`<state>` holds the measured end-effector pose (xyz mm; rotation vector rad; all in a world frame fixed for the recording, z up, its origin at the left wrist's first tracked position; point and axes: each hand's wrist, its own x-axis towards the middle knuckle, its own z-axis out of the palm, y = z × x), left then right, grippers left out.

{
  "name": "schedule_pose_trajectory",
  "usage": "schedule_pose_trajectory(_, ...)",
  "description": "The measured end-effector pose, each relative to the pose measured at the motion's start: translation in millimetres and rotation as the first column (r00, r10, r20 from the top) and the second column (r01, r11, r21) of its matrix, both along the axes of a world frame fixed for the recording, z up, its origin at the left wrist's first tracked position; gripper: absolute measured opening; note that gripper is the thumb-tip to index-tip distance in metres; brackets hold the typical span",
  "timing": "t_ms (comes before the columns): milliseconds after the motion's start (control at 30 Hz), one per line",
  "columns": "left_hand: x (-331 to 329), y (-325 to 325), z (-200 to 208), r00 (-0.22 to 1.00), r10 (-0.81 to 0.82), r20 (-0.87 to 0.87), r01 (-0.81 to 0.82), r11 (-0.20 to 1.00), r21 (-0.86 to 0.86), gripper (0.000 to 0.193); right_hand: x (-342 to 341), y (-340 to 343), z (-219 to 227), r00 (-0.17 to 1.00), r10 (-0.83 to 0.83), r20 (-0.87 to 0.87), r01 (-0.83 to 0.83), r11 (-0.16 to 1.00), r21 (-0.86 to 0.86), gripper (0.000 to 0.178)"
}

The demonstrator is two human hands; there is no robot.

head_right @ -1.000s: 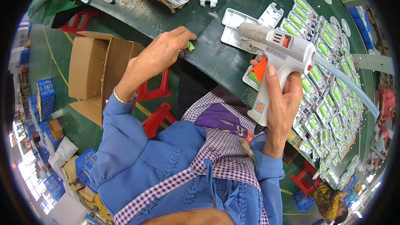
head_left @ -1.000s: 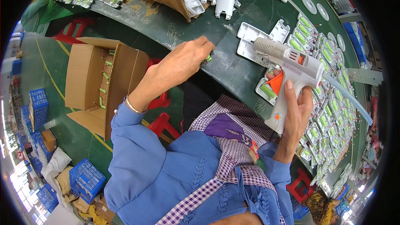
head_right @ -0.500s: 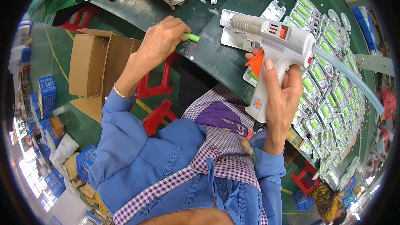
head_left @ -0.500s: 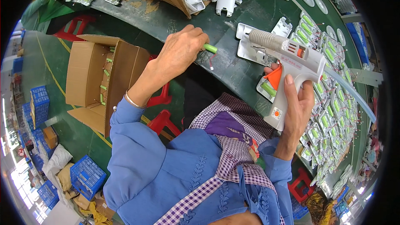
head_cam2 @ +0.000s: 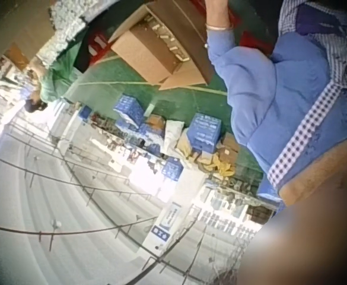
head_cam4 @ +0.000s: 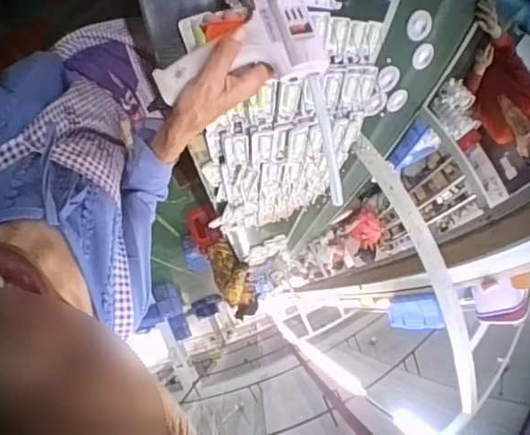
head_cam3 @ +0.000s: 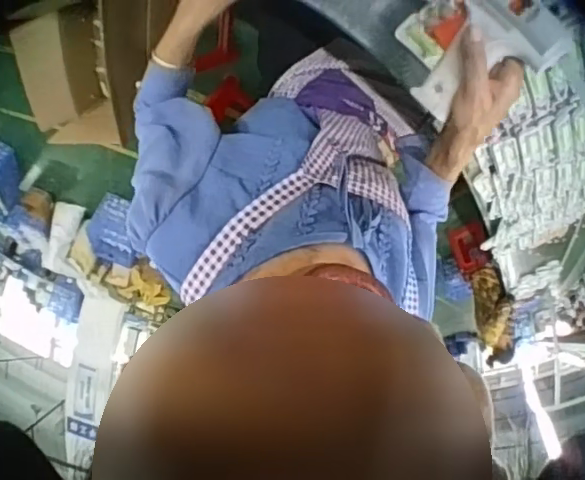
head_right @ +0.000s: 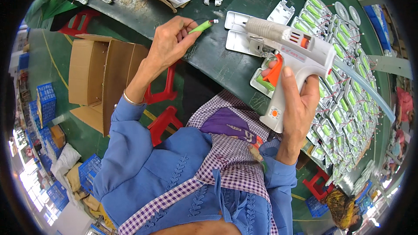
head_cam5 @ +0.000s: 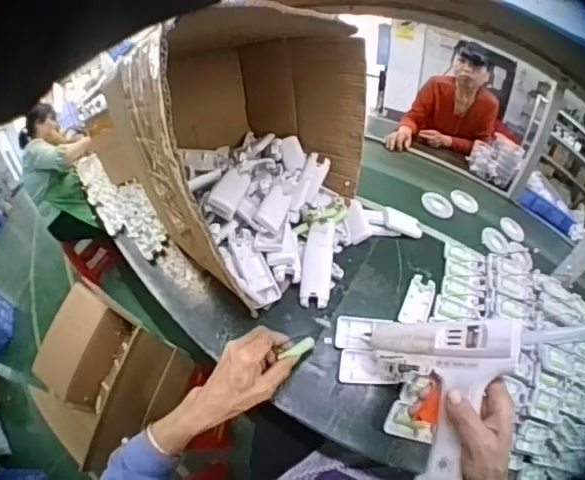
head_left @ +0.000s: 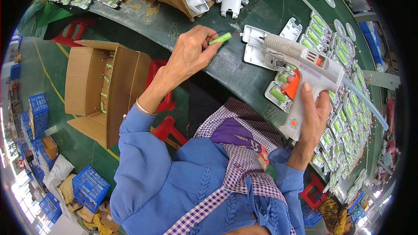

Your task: Assembling electronic components into plastic housings and using a hot glue gun.

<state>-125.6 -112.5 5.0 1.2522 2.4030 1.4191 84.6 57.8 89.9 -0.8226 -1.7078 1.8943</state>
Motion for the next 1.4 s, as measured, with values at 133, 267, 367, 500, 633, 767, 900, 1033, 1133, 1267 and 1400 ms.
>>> schedule_pose_trajectory(133, -7, 28, 22, 0.972, -0.099, 0.215, 0.079, 0.992, 0.100, 0.021, 7, 4, 1, 0.997, -0.064, 0.053, 0.062, 0.997, 0.035, 0.036)
schedule_pose_trajectory(267, -18, 56, 21, 0.994, -0.100, 0.043, 0.097, 0.992, 0.076, 0.018, 4, 4, -2, 0.996, -0.056, 0.066, 0.053, 0.997, 0.048, 0.036)
schedule_pose_trajectory(367, -26, 70, 16, 0.977, -0.188, -0.103, 0.198, 0.976, 0.092, 0.019, 4, 6, -5, 0.995, -0.055, 0.081, 0.052, 0.998, 0.046, 0.036)
schedule_pose_trajectory(500, -30, 82, 17, 0.945, -0.222, -0.242, 0.228, 0.974, -0.002, 0.019, 7, 5, -4, 0.995, -0.051, 0.090, 0.046, 0.997, 0.054, 0.035)
schedule_pose_trajectory(633, -32, 94, 11, 0.913, -0.276, -0.301, 0.270, 0.961, -0.060, 0.017, 12, 3, -2, 0.994, -0.070, 0.086, 0.068, 0.997, 0.025, 0.035)
schedule_pose_trajectory(767, -25, 99, 6, 0.891, -0.325, -0.318, 0.301, 0.946, -0.121, 0.013, 19, -1, 0, 0.993, -0.110, 0.038, 0.109, 0.994, 0.012, 0.035)
schedule_pose_trajectory(900, -24, 99, 2, 0.878, -0.325, -0.351, 0.263, 0.941, -0.214, 0.012, 21, -5, 6, 0.990, -0.133, 0.051, 0.132, 0.991, 0.019, 0.036)
schedule_pose_trajectory(1033, -23, 98, -1, 0.877, -0.319, -0.359, 0.244, 0.940, -0.240, 0.012, 21, -7, 7, 0.990, -0.128, 0.064, 0.127, 0.992, 0.015, 0.036)
schedule_pose_trajectory(1133, -22, 99, -1, 0.882, -0.311, -0.353, 0.228, 0.939, -0.256, 0.013, 18, -8, 9, 0.991, -0.123, 0.058, 0.123, 0.992, 0.015, 0.036)
schedule_pose_trajectory(1267, -20, 101, -5, 0.912, -0.281, -0.300, 0.247, 0.958, -0.144, 0.014, 9, -7, 7, 0.991, -0.121, 0.051, 0.119, 0.991, 0.056, 0.036)
schedule_pose_trajectory(1400, -21, 103, -7, 0.917, -0.309, -0.252, 0.276, 0.948, -0.158, 0.014, 2, -2, 3, 0.996, -0.069, 0.059, 0.062, 0.992, 0.110, 0.034)
